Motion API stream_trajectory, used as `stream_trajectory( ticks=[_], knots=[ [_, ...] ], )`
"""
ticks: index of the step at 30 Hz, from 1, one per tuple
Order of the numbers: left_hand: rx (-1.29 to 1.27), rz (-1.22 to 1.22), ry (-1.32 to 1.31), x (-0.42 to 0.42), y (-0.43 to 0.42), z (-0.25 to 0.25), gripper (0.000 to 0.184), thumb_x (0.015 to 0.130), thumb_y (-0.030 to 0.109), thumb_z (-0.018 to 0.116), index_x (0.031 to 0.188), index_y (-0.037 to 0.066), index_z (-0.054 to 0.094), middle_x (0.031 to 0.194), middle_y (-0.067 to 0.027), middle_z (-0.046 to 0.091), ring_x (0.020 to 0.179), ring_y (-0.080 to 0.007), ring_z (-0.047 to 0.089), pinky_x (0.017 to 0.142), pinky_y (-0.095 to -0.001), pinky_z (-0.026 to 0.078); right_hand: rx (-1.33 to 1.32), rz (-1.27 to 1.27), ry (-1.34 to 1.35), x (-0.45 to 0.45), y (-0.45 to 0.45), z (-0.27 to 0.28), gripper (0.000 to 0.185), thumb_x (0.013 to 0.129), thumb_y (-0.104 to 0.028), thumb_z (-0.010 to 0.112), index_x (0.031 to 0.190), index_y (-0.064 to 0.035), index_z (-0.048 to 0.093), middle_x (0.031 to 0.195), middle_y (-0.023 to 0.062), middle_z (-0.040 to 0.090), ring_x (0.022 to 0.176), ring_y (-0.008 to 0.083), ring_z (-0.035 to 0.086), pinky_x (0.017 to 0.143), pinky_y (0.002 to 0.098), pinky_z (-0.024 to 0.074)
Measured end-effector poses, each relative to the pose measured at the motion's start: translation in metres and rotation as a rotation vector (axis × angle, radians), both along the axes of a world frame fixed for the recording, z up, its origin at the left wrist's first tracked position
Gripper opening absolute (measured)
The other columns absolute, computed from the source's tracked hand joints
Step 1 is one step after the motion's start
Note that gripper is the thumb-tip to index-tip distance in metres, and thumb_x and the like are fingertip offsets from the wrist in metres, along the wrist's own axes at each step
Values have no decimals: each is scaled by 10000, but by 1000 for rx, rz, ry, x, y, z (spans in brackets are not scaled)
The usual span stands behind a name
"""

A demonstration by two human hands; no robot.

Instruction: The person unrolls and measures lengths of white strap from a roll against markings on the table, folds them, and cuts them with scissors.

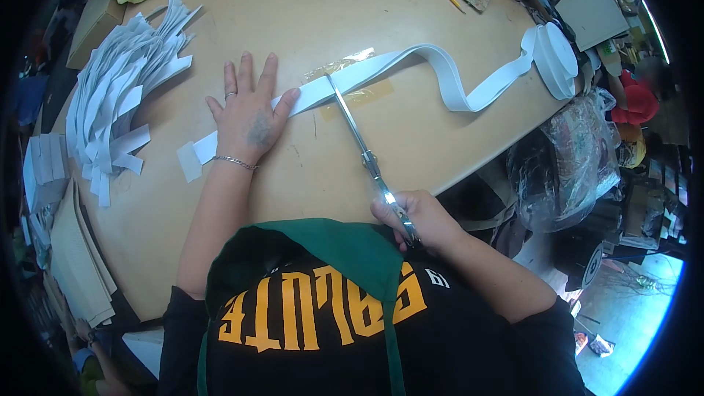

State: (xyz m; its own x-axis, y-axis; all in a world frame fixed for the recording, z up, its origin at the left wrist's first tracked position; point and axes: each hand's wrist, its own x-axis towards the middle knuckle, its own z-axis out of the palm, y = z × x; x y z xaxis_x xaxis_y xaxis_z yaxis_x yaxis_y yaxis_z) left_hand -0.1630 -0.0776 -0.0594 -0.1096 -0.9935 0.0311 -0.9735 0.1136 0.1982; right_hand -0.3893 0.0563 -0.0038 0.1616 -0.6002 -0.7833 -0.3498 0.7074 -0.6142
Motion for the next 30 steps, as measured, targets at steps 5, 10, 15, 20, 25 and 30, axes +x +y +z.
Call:
stream_trajectory(
  ticks=[5,10,15,20,25,30],
  knots=[
    [0,0,11,0,0,1,637,858,561,427,1397,239,323,1479,-129,200,1368,-371,131,981,-699,143,7,18,-60,-5,-7,0,541,833,-599,514,643,-94,473,510,-4,470,429,70,491,427,194,407],
    [0,-1,13,1,0,1,640,853,561,433,1396,239,325,1479,-130,200,1367,-373,132,978,-703,142,-3,-3,-62,-4,-13,-3,571,812,-638,505,636,-96,462,505,1,469,418,76,492,418,193,409],
    [16,0,-9,-1,1,3,639,867,569,409,1400,229,316,1479,-126,199,1371,-362,122,987,-697,146,3,13,-20,0,-17,3,577,799,-644,518,613,-102,454,503,-2,466,413,74,489,415,190,411],
    [18,0,-6,-1,1,4,638,865,568,414,1400,233,318,1479,-126,199,1369,-366,126,986,-698,146,5,18,48,4,-17,4,547,805,-592,565,588,-103,454,498,-9,460,407,71,485,413,190,410],
    [14,2,-2,0,0,2,659,851,581,426,1399,231,319,1479,-130,200,1368,-370,128,983,-698,147,-7,17,60,2,-16,4,481,834,-492,600,587,-102,464,498,-15,464,407,63,475,404,189,395],
    [25,-5,-37,-2,2,8,819,754,708,459,1402,231,310,1478,-135,200,1367,-374,132,986,-693,157,-190,8,-126,-29,-21,25,384,873,-413,574,687,-82,516,519,-23,477,438,58,471,428,196,389]
  ],
)
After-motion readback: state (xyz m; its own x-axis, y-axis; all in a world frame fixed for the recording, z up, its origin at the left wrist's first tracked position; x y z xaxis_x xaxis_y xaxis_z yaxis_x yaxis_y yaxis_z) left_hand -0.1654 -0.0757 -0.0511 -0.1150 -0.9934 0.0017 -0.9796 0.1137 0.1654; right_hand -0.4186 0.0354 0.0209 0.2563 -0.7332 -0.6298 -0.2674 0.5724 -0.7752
